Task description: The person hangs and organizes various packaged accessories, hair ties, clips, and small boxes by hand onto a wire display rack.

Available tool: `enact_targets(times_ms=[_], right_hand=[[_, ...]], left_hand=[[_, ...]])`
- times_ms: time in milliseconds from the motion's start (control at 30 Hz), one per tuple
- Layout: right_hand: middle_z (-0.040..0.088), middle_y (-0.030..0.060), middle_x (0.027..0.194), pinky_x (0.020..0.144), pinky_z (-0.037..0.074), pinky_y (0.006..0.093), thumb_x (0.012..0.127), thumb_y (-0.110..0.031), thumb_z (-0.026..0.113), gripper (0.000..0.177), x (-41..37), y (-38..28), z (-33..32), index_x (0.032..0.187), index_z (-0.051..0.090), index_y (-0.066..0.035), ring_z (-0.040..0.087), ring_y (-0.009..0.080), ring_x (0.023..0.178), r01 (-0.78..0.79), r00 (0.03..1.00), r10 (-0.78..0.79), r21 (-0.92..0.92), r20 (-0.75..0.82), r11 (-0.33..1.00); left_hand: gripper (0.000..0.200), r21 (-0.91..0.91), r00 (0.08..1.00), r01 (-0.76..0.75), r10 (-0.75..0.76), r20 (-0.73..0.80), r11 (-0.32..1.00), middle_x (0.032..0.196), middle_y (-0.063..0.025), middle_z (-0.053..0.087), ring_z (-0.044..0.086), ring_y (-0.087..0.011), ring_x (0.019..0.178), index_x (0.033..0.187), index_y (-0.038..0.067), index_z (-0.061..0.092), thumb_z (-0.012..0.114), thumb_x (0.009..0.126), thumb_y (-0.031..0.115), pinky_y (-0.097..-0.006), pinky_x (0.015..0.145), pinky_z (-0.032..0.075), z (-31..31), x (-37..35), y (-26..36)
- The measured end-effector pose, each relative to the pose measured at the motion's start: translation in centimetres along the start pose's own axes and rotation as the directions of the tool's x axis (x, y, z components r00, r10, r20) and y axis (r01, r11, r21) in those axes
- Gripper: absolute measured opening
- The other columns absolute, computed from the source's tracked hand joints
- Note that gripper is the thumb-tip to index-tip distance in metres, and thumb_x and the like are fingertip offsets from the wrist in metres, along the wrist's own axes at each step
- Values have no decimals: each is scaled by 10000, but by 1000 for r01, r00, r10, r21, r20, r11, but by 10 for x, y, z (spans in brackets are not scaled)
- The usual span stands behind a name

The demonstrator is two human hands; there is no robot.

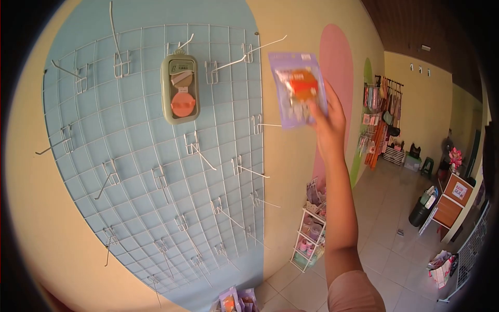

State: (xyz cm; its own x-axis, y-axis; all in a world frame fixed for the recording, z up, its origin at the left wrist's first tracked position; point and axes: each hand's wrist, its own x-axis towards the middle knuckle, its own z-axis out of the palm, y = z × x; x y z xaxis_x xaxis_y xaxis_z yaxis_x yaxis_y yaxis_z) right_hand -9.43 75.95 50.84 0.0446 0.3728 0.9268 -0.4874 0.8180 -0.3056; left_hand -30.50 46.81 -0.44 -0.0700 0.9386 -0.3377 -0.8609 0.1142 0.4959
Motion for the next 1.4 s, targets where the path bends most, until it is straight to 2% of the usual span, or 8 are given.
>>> enact_targets(times_ms=[133, 533, 833, 933, 1067, 1167, 1300, 1400], right_hand=[[564, 114, 1222, 713, 558, 305, 908, -115, 608, 568, 61, 29, 1, 1408, 355, -26, 612, 158, 995, 21, 1000, -21, -22, -10, 1000], [597, 115, 1163, 704, 574, 292, 904, -172, 622, 572, 114, 82, -18, 1388, 374, 6, 645, 148, 906, -30, 988, -26, 354, 155, 935], [601, 126, 1152, 681, 571, 287, 899, -175, 625, 555, 108, 79, -27, 1373, 401, 9, 651, 153, 891, -181, 958, 59, 431, 281, 884], [602, 135, 1141, 701, 601, 355, 886, -192, 646, 577, 101, 80, -25, 1360, 404, 29, 630, 200, 966, -179, 964, 69, 432, 258, 884], [604, 145, 1135, 701, 602, 359, 883, -187, 649, 590, 99, 73, -24, 1362, 393, 42, 638, 202, 947, -112, 977, 13, 456, 214, 883], [606, 152, 1129, 702, 604, 358, 882, -185, 648, 591, 103, 61, -26, 1360, 391, 51, 645, 204, 933, -74, 983, -8, 433, 184, 898], [613, 143, 1110, 713, 604, 351, 885, -189, 642, 558, 110, 58, -24, 1340, 423, 47, 646, 200, 929, -112, 971, 19, 383, 239, 917], [619, 132, 1091, 718, 603, 347, 887, -193, 638, 537, 110, 57, -22, 1329, 443, 40, 645, 193, 930, -131, 968, 38, 368, 248, 921]], left_hand=[[666, -4, 999, -49, 49, 8, 999, 1205, -172, 582, 598, -332, 1058, 1296, 53, 466, 715, 709, 243, -470, 946, 474, 19, 9, -8], [679, -56, 923, -375, 367, -114, 925, 1211, -180, 576, 596, -336, 1063, 1303, 57, 459, 713, 697, 232, -468, 946, 475, 78, 20, -43], [690, -5, 747, -663, 660, -77, 749, 1216, -186, 571, 594, -339, 1066, 1307, 61, 455, 712, 688, 224, -467, 947, 476, 112, -25, -38], [693, 8, 663, -748, 748, 16, 663, 1218, -188, 570, 593, -340, 1067, 1309, 62, 453, 711, 685, 222, -467, 947, 476, 117, -34, -21], [760, -77, 603, -787, 790, 107, 612, 1248, -208, 542, 552, -346, 1141, 1341, 98, 426, 686, 634, 198, -481, 955, 475, 144, -40, 16], [764, -82, 485, -861, 859, 162, 502, 1259, -206, 543, 544, -353, 1155, 1354, 96, 419, 672, 641, 207, -501, 966, 462, 144, -40, 31], [772, -92, 559, -811, 812, 167, 577, 1259, -195, 557, 554, -346, 1142, 1375, 64, 398, 624, 654, 223, -489, 965, 471, 159, -40, 37], [662, -190, 600, -764, 788, 141, 616, 1098, -156, 638, 659, -274, 932, 1297, 14, 431, 602, 667, 122, -448, 855, 551, 146, -42, 41]])
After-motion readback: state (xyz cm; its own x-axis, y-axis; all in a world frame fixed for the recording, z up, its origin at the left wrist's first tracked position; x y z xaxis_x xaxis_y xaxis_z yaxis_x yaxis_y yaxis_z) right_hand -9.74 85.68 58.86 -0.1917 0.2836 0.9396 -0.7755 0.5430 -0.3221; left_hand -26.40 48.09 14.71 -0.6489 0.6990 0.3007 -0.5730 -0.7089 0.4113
